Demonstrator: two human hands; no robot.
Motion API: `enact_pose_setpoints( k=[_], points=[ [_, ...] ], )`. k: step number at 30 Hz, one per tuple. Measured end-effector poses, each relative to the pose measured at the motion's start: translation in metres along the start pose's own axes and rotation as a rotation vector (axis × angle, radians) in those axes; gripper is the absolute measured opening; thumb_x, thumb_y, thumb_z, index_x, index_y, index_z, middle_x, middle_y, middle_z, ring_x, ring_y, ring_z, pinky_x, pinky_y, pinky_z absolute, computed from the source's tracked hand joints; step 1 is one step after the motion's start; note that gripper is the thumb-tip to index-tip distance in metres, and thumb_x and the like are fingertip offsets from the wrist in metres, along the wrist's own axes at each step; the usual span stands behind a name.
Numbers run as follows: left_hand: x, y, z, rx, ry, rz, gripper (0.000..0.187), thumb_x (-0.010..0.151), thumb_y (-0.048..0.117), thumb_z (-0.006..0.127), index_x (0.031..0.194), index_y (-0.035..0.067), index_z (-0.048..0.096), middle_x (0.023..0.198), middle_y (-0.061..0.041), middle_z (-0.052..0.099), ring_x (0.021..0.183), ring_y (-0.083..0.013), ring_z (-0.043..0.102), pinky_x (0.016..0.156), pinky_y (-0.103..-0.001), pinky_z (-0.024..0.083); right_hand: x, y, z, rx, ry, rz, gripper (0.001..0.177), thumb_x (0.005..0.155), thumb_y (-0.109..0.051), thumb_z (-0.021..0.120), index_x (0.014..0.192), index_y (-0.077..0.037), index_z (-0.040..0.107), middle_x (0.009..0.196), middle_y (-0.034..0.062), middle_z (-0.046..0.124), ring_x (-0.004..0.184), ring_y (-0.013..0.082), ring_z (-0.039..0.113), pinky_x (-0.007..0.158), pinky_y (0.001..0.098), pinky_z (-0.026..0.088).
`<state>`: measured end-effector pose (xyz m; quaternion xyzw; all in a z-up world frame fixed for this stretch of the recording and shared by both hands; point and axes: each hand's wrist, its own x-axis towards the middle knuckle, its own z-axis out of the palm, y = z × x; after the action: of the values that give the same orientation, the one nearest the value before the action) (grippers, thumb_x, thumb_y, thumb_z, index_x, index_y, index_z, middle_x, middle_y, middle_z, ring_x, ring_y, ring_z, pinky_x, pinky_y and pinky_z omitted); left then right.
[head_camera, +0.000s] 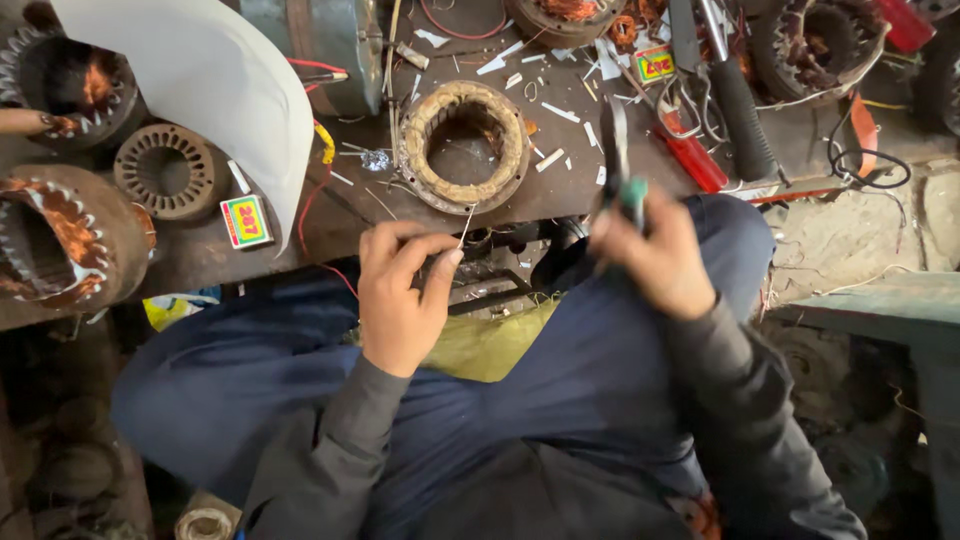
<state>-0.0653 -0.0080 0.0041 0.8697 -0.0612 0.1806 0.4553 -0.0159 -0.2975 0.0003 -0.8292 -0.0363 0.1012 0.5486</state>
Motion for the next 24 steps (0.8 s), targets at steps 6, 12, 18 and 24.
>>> enact_pose_setpoints(
  k=[6, 12, 18, 24],
  points=[
    [0.001, -0.001, 0.006, -0.235, -0.001, -0.072, 0.010, 0.096, 0.011, 0.071, 0.103, 0.004, 0.069, 0.122, -0.012, 0.064, 0.111, -0.0279, 0.064, 0.098, -0.036, 0.051, -0.037, 0.007, 0.062, 0.233, -0.448, 0.187, 0.029, 0.103, -0.024, 0.060, 0.115, 0.001, 0.067, 0.093, 0.0037, 0.065, 0.088, 0.0119, 0.056, 0.079, 0.0289, 0.049],
    [-0.003, -0.004, 0.011, -0.342, -0.037, -0.144, 0.009, 0.097, 0.008, 0.070, 0.103, 0.002, 0.069, 0.113, -0.011, 0.074, 0.108, -0.0270, 0.073, 0.095, -0.035, 0.055, -0.027, 0.001, 0.073, 0.362, -0.555, 0.210, 0.038, 0.104, -0.032, 0.056, 0.114, 0.002, 0.071, 0.108, 0.0075, 0.075, 0.101, 0.0137, 0.066, 0.090, 0.0307, 0.052],
    [-0.008, -0.008, 0.014, -0.377, -0.062, -0.204, 0.009, 0.097, 0.007, 0.070, 0.103, 0.000, 0.069, 0.111, -0.010, 0.074, 0.102, -0.0207, 0.074, 0.089, -0.030, 0.057, -0.022, 0.015, 0.079, 0.504, -0.516, 0.305, 0.035, 0.104, -0.032, 0.058, 0.105, 0.002, 0.067, 0.095, 0.0067, 0.072, 0.083, 0.0123, 0.065, 0.073, 0.0291, 0.054],
    [-0.015, -0.019, 0.028, -0.777, -0.096, -0.400, 0.011, 0.104, 0.003, 0.059, 0.111, -0.003, 0.065, 0.117, -0.010, 0.072, 0.105, -0.0119, 0.070, 0.093, -0.026, 0.055, -0.040, 0.041, 0.091, 0.623, -0.405, 0.286, 0.031, 0.105, -0.028, 0.063, 0.103, 0.003, 0.062, 0.085, 0.0053, 0.062, 0.071, 0.0106, 0.055, 0.062, 0.0279, 0.046]
  ],
)
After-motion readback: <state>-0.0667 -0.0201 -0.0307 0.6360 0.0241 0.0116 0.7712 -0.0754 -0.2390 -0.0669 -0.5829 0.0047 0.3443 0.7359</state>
